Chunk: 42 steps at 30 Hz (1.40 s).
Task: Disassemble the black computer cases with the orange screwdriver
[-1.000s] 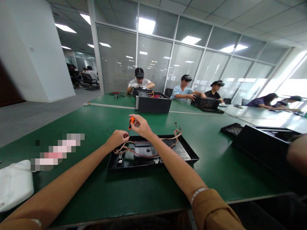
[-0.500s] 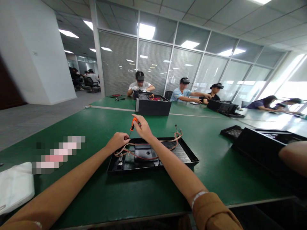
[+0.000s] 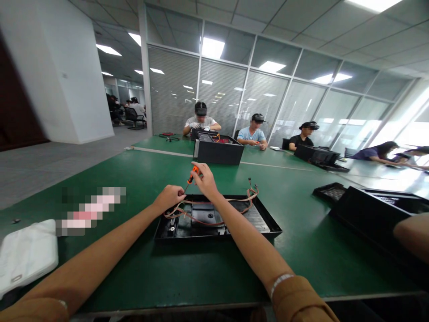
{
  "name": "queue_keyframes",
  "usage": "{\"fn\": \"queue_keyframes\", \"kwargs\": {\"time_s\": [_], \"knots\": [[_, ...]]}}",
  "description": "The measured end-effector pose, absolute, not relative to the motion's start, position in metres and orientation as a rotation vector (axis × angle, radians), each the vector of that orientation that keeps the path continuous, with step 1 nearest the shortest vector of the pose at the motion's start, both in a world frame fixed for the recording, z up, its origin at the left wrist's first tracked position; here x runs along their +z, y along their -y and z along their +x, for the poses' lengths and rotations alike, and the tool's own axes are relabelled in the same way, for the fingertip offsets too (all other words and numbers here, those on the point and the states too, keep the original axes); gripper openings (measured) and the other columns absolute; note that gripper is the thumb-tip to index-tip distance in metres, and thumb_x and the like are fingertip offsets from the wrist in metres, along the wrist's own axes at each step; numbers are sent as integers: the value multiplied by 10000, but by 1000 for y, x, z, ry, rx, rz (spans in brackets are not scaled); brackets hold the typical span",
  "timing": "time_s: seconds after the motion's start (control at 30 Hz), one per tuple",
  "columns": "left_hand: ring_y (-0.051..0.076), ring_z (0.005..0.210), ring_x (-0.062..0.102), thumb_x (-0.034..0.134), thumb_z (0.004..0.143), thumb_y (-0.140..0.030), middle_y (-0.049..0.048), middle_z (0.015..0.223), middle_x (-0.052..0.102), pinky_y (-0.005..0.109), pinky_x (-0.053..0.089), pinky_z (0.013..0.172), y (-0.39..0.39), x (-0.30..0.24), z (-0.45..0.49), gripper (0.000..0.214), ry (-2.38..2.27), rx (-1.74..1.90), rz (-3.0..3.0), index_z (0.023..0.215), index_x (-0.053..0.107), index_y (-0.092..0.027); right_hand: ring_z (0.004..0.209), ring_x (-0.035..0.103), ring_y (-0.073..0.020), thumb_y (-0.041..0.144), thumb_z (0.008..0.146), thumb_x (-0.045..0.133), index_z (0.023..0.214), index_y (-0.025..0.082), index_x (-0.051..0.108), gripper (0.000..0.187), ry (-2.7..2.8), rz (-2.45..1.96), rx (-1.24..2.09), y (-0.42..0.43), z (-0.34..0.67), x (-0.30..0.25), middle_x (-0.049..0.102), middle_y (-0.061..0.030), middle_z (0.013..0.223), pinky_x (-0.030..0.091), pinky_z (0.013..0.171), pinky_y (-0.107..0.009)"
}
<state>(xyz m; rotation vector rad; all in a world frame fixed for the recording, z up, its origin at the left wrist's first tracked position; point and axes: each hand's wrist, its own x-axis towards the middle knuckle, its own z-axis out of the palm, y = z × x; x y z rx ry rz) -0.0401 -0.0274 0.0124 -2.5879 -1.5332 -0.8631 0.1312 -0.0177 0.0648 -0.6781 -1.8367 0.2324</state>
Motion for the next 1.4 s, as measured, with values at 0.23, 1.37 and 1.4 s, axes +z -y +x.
{"fn": "queue_keyframes", "kwargs": {"time_s": [0.23, 1.37, 1.4], "knots": [[121, 577, 555, 527, 731, -329, 23, 644, 638, 211, 365, 573, 27, 13, -39, 207, 1553, -841, -2556, 673, 628, -158, 563, 461, -83, 316, 795, 477, 1057, 175, 471, 298, 1776, -793, 245, 14, 132, 61, 523, 11, 756, 419, 606, -224], [109, 571, 552, 520, 716, -292, 20, 639, 640, 195, 365, 571, 28, 13, -38, 184, 1520, -822, -2551, 673, 640, -159, 600, 487, -98, 290, 800, 467, 1099, 180, 469, 318, 1785, -758, 257, 11, 135, 61, 514, -7, 772, 463, 607, -238], [108, 571, 552, 517, 718, -291, 19, 636, 639, 195, 364, 571, 28, 13, -38, 186, 1516, -818, -2552, 673, 641, -161, 607, 492, -99, 295, 798, 470, 1071, 178, 476, 297, 1781, -760, 258, 12, 135, 61, 516, -7, 772, 463, 603, -235]]}}
